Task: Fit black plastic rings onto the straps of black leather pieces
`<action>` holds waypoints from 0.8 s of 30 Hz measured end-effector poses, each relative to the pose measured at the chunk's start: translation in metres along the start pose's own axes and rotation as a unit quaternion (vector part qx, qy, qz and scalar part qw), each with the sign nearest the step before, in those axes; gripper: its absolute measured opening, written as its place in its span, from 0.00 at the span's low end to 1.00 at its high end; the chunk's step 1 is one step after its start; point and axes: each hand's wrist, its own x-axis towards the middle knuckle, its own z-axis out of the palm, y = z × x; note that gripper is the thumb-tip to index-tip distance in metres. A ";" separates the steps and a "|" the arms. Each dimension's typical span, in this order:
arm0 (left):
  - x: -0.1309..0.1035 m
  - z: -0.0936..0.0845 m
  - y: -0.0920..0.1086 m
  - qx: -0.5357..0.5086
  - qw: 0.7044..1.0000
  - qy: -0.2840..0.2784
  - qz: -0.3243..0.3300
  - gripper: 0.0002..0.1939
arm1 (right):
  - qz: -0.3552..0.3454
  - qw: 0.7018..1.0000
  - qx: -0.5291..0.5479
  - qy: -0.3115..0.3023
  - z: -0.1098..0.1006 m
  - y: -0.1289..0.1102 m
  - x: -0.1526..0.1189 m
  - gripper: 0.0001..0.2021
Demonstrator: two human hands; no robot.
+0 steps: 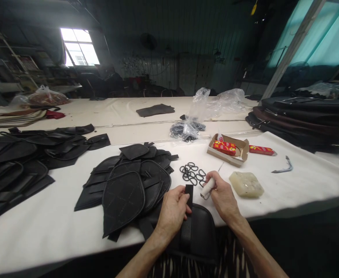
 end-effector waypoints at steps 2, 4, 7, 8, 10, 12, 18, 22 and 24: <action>-0.002 0.000 -0.001 -0.016 1.000 0.014 0.006 0.07 | -0.010 1.000 0.024 0.017 0.002 -0.003 -0.006 0.08; -0.004 0.001 0.000 -0.030 0.999 0.022 0.011 0.07 | -0.023 0.998 0.041 0.035 0.006 -0.009 -0.010 0.05; -0.005 0.003 -0.001 -0.050 0.998 0.028 0.010 0.06 | -0.041 0.996 0.045 0.065 0.011 -0.018 -0.016 0.01; -0.004 0.003 -0.002 -0.057 0.998 0.029 0.008 0.07 | -0.048 0.995 0.044 0.073 0.013 -0.020 -0.017 0.01; -0.003 0.004 -0.004 -0.070 0.997 0.027 0.003 0.07 | -0.066 0.993 0.042 0.085 0.015 -0.021 -0.019 0.01; -0.002 0.005 -0.007 -0.081 0.997 0.019 -0.001 0.07 | -0.091 0.991 0.036 0.091 0.017 -0.019 -0.021 0.01; -0.001 0.005 -0.011 -0.103 0.995 0.006 0.006 0.09 | -0.229 0.970 -0.022 0.075 0.018 -0.010 -0.021 0.06; -0.003 0.005 -0.011 -0.106 0.994 0.012 0.023 0.10 | -0.310 0.948 -0.061 0.038 0.013 -0.013 -0.021 0.13; -0.004 0.006 -0.012 -0.103 0.994 0.018 0.037 0.11 | -0.329 0.942 -0.070 0.018 0.010 -0.016 -0.020 0.14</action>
